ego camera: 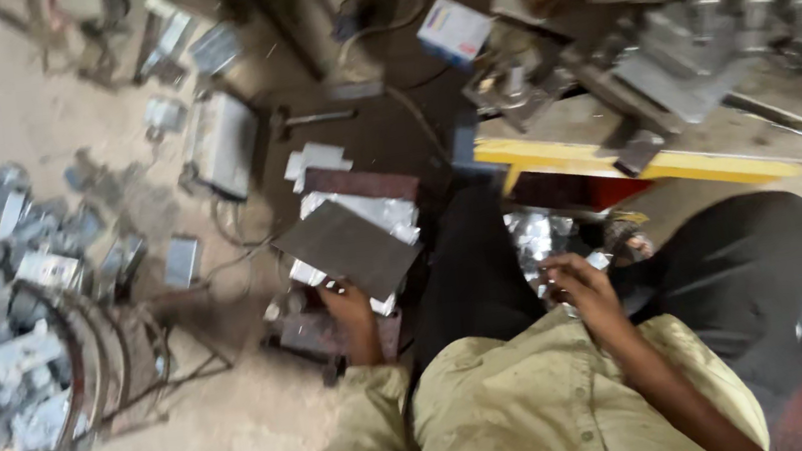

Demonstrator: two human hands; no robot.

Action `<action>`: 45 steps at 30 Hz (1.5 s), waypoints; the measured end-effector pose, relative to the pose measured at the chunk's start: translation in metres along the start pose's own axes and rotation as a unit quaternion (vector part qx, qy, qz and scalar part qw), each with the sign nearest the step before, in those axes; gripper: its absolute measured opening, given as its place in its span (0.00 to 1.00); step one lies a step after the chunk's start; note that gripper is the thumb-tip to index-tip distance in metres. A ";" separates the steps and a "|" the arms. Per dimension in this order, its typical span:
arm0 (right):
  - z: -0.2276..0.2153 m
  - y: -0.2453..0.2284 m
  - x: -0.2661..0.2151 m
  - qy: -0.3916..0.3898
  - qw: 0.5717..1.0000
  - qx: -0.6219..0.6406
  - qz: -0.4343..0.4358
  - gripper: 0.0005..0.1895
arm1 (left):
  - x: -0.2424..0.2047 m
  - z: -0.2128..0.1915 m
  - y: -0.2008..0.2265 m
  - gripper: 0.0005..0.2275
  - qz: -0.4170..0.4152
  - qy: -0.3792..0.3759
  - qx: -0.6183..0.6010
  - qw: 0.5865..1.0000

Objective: The person operates a yellow industrial press machine to process rectangular metal sheets. They pick up sheets from a stack, place them into the machine, and then remove the processed sheets to place them on a separate pile.

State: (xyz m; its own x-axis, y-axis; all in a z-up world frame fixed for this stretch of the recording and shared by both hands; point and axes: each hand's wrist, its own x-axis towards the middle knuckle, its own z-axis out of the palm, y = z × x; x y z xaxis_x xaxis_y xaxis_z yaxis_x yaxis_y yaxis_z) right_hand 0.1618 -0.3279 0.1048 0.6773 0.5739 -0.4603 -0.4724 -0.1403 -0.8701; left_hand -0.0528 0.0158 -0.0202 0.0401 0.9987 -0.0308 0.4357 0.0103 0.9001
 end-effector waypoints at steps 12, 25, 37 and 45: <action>-0.006 -0.034 -0.055 -0.004 0.971 -0.022 -0.237 0.22 | -0.030 -0.078 0.231 0.08 0.197 -0.172 -0.270 0.927; -0.029 -0.060 -0.084 0.247 0.926 0.213 -0.191 0.30 | -0.162 0.083 0.334 0.22 0.124 -0.598 -0.213 0.763; -0.021 -0.140 -0.015 0.230 0.894 0.311 -0.226 0.21 | -0.165 0.014 0.398 0.08 0.379 -0.319 -0.289 0.819; -0.034 -0.130 -0.001 0.246 0.892 0.301 -0.231 0.17 | -0.142 0.009 0.364 0.05 0.286 -0.285 -0.328 0.854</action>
State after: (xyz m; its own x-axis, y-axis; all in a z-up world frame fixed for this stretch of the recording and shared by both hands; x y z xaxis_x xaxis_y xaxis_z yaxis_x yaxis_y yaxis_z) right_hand 0.2421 -0.3373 0.2126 0.9737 0.0144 -0.2273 -0.1958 0.5627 -0.8032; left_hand 0.1078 -0.1227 0.3082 0.5901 0.6659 0.4565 -0.3906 -0.2593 0.8833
